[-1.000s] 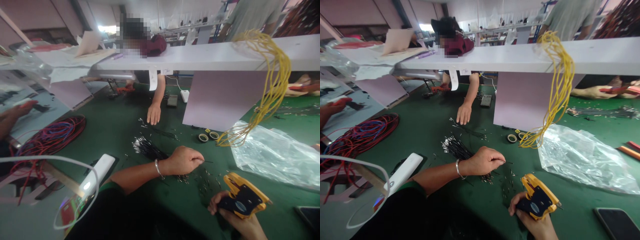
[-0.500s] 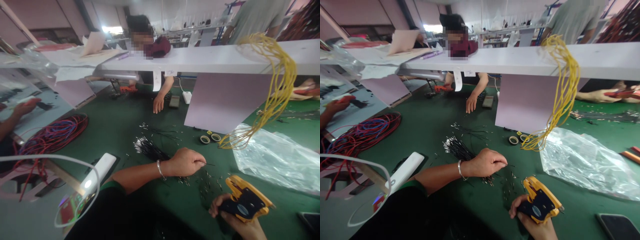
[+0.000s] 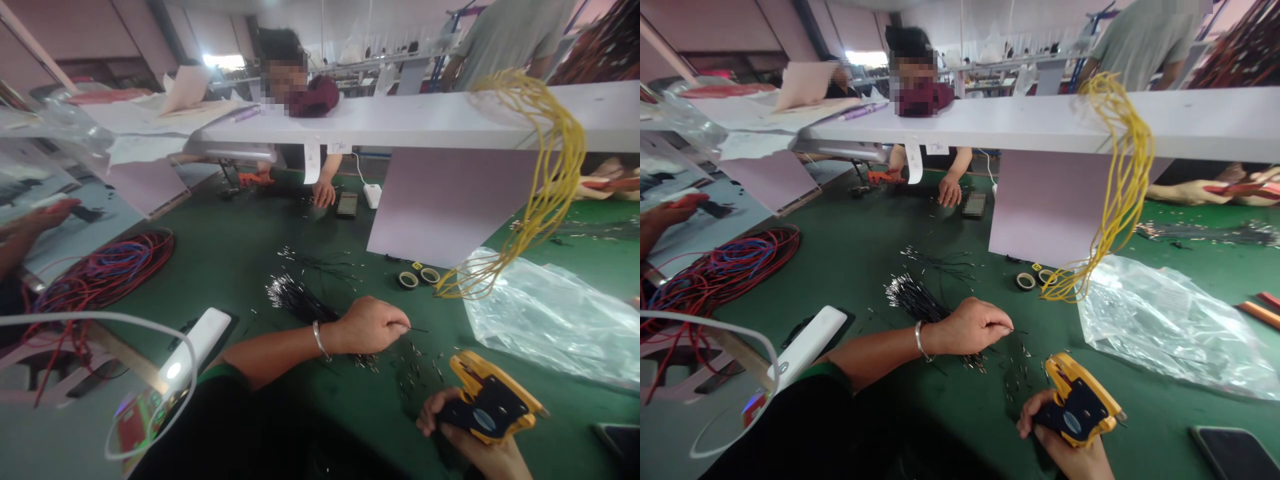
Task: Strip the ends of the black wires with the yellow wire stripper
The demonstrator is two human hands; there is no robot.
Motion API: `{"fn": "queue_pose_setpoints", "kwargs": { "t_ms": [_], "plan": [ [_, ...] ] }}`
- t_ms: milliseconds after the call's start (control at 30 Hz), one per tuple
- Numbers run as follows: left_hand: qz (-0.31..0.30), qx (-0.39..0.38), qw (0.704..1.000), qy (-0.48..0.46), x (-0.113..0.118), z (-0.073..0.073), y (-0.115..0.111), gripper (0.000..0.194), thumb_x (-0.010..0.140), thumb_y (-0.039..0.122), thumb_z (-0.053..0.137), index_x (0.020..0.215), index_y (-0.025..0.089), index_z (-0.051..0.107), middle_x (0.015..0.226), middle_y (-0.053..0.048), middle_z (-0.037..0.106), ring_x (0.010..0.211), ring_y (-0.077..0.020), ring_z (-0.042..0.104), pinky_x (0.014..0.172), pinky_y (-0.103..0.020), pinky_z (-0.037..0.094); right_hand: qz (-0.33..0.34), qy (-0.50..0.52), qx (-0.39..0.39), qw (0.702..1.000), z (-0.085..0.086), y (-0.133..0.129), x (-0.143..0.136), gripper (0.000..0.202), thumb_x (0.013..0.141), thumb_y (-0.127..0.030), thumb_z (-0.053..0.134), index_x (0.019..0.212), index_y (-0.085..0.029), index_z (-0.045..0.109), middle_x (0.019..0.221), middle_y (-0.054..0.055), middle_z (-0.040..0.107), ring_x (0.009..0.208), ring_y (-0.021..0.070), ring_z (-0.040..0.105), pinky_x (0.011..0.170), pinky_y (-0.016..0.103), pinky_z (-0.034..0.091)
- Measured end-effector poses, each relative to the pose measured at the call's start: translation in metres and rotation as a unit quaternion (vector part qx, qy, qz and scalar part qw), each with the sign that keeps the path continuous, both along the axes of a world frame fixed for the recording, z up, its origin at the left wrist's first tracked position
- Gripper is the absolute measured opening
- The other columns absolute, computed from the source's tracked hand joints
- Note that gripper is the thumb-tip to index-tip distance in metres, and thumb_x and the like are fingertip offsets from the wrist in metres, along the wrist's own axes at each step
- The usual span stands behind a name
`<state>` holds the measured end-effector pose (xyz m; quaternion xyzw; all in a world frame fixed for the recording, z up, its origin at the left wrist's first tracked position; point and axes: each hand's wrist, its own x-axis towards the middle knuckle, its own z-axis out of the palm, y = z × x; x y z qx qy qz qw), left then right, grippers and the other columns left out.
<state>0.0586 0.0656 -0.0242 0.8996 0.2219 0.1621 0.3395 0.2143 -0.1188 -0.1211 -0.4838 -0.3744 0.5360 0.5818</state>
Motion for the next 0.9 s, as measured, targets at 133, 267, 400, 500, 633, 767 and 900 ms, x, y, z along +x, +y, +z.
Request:
{"fn": "queue_pose_setpoints", "kwargs": {
  "t_ms": [133, 267, 400, 500, 633, 767, 900],
  "plan": [
    [0.001, 0.000, 1.000, 0.003, 0.0000, 0.0002, 0.0004, 0.015, 0.086, 0.016, 0.060, 0.089, 0.015, 0.075, 0.089, -0.004, 0.077, 0.080, -0.0142, 0.069, 0.074, -0.022, 0.049, -0.016, 0.013, -0.009, 1.000, 0.0010, 0.0004, -0.0027, 0.024, 0.070, -0.042, 0.076, 0.074, -0.021, 0.066, 0.057, 0.004, 0.066, 0.052, 0.0237, 0.064, 0.058, 0.040, 0.056],
    [0.005, 0.002, 1.000, 0.011, 0.0000, 0.0008, -0.0001, 0.015, 0.086, 0.016, 0.060, 0.089, 0.015, 0.075, 0.090, -0.003, 0.077, 0.081, -0.0140, 0.069, 0.075, -0.021, 0.048, -0.020, 0.033, -0.012, 0.999, 0.0025, 0.0008, -0.0053, 0.023, 0.068, -0.041, 0.078, 0.072, -0.022, 0.066, 0.056, 0.003, 0.065, 0.050, 0.0220, 0.062, 0.056, 0.037, 0.054],
    [0.005, 0.002, 1.000, 0.005, -0.0001, 0.0003, -0.0005, 0.016, 0.086, 0.015, 0.059, 0.089, 0.014, 0.075, 0.090, -0.004, 0.076, 0.080, -0.0139, 0.069, 0.075, -0.021, 0.048, -0.020, 0.031, -0.010, 0.999, 0.0038, 0.0002, -0.0062, 0.021, 0.070, -0.041, 0.076, 0.074, -0.023, 0.067, 0.058, 0.002, 0.067, 0.053, 0.0214, 0.062, 0.059, 0.037, 0.053],
    [0.003, -0.001, 1.000, 0.007, 0.0000, -0.0002, -0.0004, 0.015, 0.086, 0.016, 0.060, 0.089, 0.014, 0.075, 0.090, -0.004, 0.076, 0.079, -0.0141, 0.069, 0.075, -0.022, 0.048, -0.017, 0.034, -0.011, 0.999, 0.0041, -0.0002, -0.0063, 0.021, 0.070, -0.041, 0.076, 0.074, -0.023, 0.067, 0.059, 0.002, 0.067, 0.053, 0.0214, 0.062, 0.059, 0.037, 0.053],
    [-0.001, -0.003, 1.000, 0.009, 0.0000, 0.0003, -0.0001, 0.016, 0.086, 0.015, 0.060, 0.090, 0.013, 0.075, 0.090, -0.005, 0.076, 0.079, -0.0144, 0.069, 0.074, -0.022, 0.048, -0.020, 0.028, -0.012, 0.999, 0.0063, -0.0003, -0.0065, 0.022, 0.070, -0.042, 0.076, 0.074, -0.022, 0.067, 0.059, 0.003, 0.066, 0.054, 0.0225, 0.062, 0.059, 0.038, 0.053],
    [0.003, -0.003, 1.000, 0.010, -0.0002, 0.0009, -0.0004, 0.016, 0.086, 0.015, 0.060, 0.089, 0.014, 0.075, 0.090, -0.005, 0.077, 0.079, -0.0142, 0.069, 0.075, -0.022, 0.048, -0.008, 0.027, -0.009, 1.000, 0.0088, 0.0006, -0.0044, 0.021, 0.072, -0.041, 0.076, 0.076, -0.022, 0.068, 0.061, 0.004, 0.067, 0.054, 0.0224, 0.063, 0.059, 0.038, 0.054],
    [-0.002, -0.001, 1.000, 0.010, 0.0001, 0.0005, -0.0003, 0.016, 0.086, 0.015, 0.060, 0.090, 0.013, 0.075, 0.090, -0.006, 0.076, 0.080, -0.0144, 0.069, 0.075, -0.022, 0.048, 0.009, 0.019, 0.002, 1.000, 0.0090, 0.0015, -0.0030, 0.020, 0.073, -0.041, 0.075, 0.075, -0.023, 0.068, 0.060, 0.003, 0.067, 0.054, 0.0223, 0.064, 0.058, 0.038, 0.054]
  ]
}}
